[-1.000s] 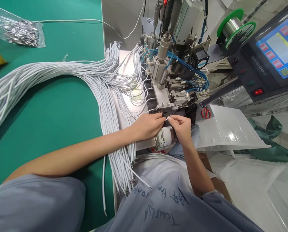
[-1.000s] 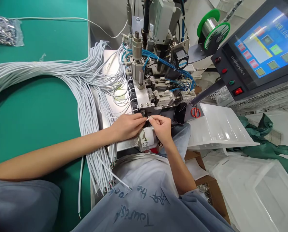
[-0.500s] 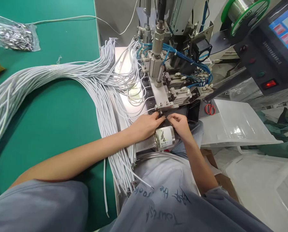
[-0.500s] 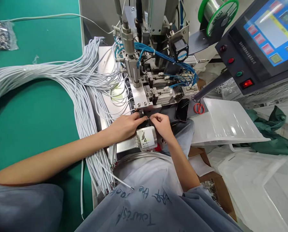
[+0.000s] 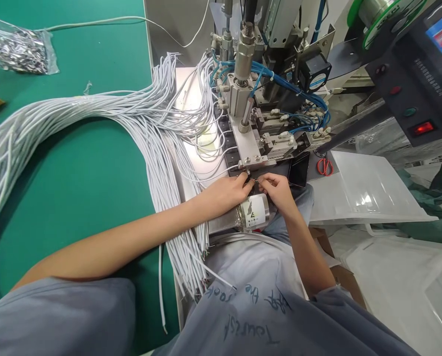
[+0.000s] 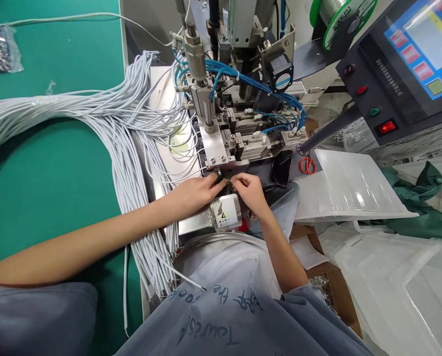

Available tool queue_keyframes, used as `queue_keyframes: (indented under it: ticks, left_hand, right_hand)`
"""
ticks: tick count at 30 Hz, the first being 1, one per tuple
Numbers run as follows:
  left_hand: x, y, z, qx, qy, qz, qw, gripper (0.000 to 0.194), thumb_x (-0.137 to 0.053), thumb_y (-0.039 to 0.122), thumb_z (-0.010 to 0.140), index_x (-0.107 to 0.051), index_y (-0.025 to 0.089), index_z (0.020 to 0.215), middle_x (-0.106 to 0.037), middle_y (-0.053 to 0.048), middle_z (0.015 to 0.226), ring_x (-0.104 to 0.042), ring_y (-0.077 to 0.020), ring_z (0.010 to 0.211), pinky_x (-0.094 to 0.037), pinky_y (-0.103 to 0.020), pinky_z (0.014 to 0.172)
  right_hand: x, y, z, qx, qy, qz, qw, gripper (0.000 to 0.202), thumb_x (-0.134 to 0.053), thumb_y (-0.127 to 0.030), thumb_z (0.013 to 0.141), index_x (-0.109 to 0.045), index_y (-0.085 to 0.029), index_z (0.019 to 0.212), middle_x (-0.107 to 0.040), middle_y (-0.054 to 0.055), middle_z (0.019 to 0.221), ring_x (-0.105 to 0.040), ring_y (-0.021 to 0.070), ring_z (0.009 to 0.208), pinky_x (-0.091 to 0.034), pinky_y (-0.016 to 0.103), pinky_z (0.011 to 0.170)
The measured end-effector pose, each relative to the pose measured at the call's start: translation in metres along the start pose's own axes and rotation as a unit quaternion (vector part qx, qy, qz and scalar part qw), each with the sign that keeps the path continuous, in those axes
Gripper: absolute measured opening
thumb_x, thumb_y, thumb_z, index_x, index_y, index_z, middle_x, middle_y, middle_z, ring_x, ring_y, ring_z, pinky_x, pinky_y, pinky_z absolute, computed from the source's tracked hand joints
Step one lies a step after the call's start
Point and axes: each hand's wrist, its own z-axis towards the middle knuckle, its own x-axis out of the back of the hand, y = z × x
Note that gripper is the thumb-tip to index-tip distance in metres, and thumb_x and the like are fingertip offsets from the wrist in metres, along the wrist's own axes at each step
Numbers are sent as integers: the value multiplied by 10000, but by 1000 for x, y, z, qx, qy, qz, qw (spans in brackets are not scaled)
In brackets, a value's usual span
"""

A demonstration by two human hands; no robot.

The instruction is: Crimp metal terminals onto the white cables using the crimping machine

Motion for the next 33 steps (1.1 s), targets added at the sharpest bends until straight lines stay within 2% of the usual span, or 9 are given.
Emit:
queue_keyframes:
  ticks: [5,10,16,25,33]
  left_hand:
    - [-4,-1,0,-13,21,16,1000,386,-283,40,871,-472,24,1208,-558,-150,930,-634,-210,733,-489,-322,589]
    - [-4,-1,-1,-3,31,-10,999,374,-295,30,859,-493,33,1176,-557,-139,916,-624,-206,756,-485,-310,598]
    - [-4,-1,-2,-1,40,-28,999,400,-266,15,846,-497,38,1171,-551,-144,922,-604,-203,727,-469,-312,560]
    - [-6,-2,-1,2,44,-5,999,343,-329,50,860,-515,66,1147,-537,-106,888,-606,-179,716,-460,-274,541]
    - [-2,-2,-1,15,32,-43,998,330,-370,48,854,-515,66,1150,-554,-118,921,-613,-165,715,-469,-267,573]
  right_hand:
    - [0,-1,-3,16,3,-24,1000,180,-626,-342,680,-641,-163,693,-627,15,646,-543,131,588,-454,272,584]
    - [-1,1,-2,24,17,-34,999,184,-606,-343,702,-630,-163,673,-579,-5,580,-506,117,547,-428,253,541]
    - [-2,-1,-3,27,24,-27,999,172,-614,-330,710,-629,-162,676,-578,-10,594,-493,109,553,-418,249,552]
    - [0,-5,-5,-27,8,3,1000,165,-612,-321,682,-628,-160,650,-549,-19,561,-472,104,529,-391,245,519]
    - [0,-8,-5,-57,7,29,998,162,-589,-290,658,-579,-165,557,-498,-33,509,-431,89,498,-333,233,486]
